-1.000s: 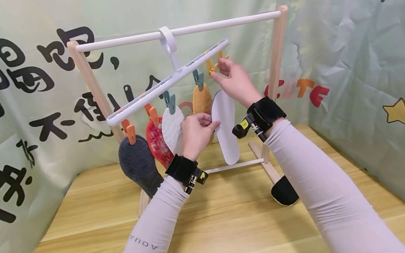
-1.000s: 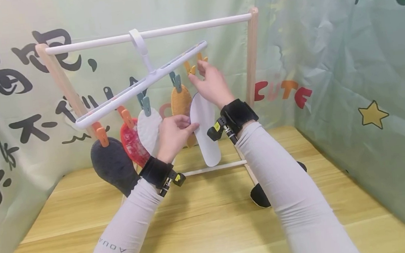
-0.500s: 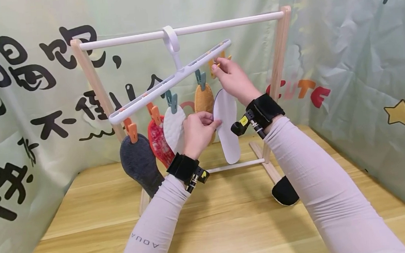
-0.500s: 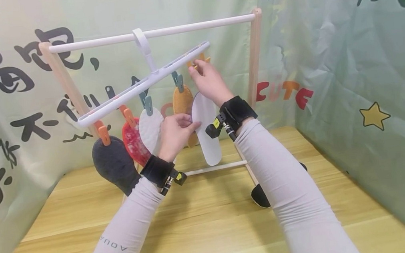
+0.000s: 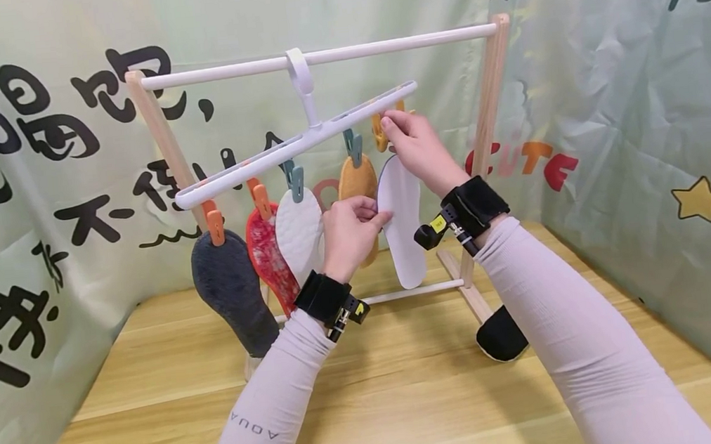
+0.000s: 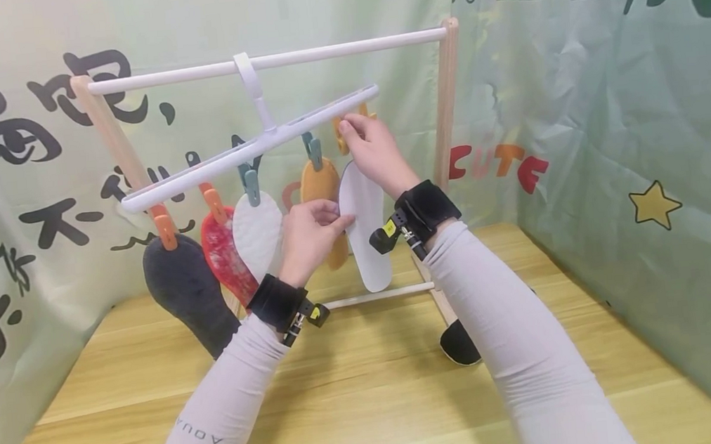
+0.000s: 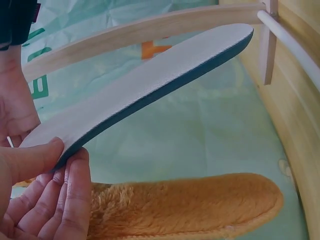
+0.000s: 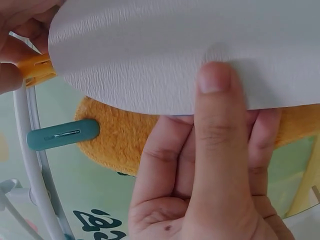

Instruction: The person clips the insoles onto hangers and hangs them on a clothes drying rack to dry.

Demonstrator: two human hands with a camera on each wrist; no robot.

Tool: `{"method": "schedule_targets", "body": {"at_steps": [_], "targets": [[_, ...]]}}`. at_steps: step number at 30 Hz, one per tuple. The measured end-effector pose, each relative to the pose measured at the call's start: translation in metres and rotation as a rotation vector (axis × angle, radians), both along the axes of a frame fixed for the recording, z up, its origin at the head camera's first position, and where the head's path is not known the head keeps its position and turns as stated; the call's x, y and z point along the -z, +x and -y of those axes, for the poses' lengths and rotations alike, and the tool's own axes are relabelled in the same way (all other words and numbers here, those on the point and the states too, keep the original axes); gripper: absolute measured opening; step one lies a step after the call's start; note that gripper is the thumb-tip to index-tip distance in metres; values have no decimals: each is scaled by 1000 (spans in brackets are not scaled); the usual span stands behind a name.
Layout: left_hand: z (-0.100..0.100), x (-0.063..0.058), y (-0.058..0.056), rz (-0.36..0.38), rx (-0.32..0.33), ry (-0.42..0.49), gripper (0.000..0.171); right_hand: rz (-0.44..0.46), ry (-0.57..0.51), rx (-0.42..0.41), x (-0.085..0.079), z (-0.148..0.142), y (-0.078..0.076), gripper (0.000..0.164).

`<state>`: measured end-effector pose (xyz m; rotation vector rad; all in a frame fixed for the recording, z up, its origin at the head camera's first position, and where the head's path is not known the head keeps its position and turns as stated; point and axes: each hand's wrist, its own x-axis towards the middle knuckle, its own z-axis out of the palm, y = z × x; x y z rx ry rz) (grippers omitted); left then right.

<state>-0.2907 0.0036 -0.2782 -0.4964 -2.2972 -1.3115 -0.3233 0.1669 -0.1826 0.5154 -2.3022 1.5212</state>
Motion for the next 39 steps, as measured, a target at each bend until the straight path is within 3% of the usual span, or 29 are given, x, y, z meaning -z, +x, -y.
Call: {"method": "schedule_targets", "body": {"at_steps": [11,17,31,39], "targets": [[9,10,-4,24,28,31,22,-51,-45,-64,4,-16,11,45],[12,13,-6,38,73,56,22,-82,-31,-35,9,-20,17,45],[15,13,-6,42,85,58,21,-130,-104,30,15,-15,22,39],[15,15,-7,36,90,58,21,-149,-146,18,16,-15,20,37]]}}
